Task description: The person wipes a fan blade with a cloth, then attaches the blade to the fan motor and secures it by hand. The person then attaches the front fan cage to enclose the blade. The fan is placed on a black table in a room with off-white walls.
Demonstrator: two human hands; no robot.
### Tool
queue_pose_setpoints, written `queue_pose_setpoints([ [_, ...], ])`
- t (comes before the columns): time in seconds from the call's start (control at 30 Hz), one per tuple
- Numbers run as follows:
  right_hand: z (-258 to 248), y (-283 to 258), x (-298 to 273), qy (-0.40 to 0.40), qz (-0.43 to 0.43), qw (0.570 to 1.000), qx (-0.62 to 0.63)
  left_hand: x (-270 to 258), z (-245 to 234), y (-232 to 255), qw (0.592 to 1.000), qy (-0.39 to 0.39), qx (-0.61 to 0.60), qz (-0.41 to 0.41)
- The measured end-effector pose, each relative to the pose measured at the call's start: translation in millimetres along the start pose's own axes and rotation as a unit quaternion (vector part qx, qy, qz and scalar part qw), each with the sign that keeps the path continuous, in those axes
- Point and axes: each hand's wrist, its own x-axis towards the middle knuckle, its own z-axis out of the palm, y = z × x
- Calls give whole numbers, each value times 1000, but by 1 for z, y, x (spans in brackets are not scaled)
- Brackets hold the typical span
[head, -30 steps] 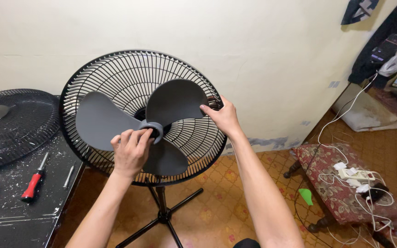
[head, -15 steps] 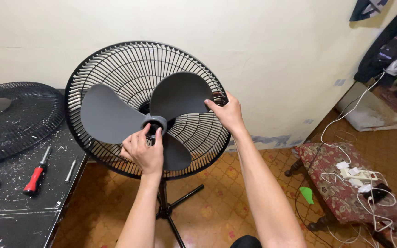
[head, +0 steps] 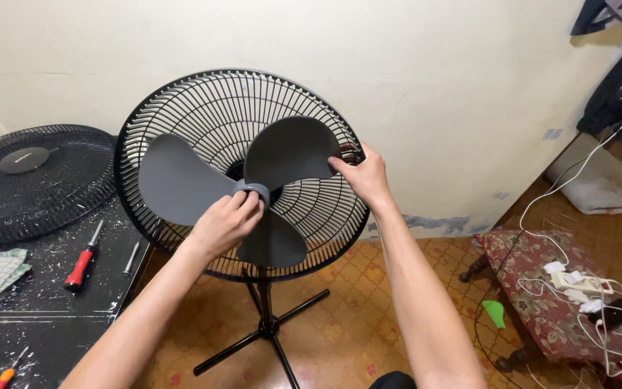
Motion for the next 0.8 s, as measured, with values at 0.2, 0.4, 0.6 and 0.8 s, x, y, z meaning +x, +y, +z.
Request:
queue_pose_setpoints([
  [0.2,-1,0,0,6,4,1000,-19,0,6,0,998,3,45,34],
  [0.4,2,1,-2,11,-2,999,-32,-1,22,10,997,7,-40,-69],
  [0.6,3,-1,-5,14,14,999,-34,5,27,35,950,81,-141,-265],
  [0.8,4,0,-5,25,21,998,-47,10,20,47,898,145,-213,-357],
])
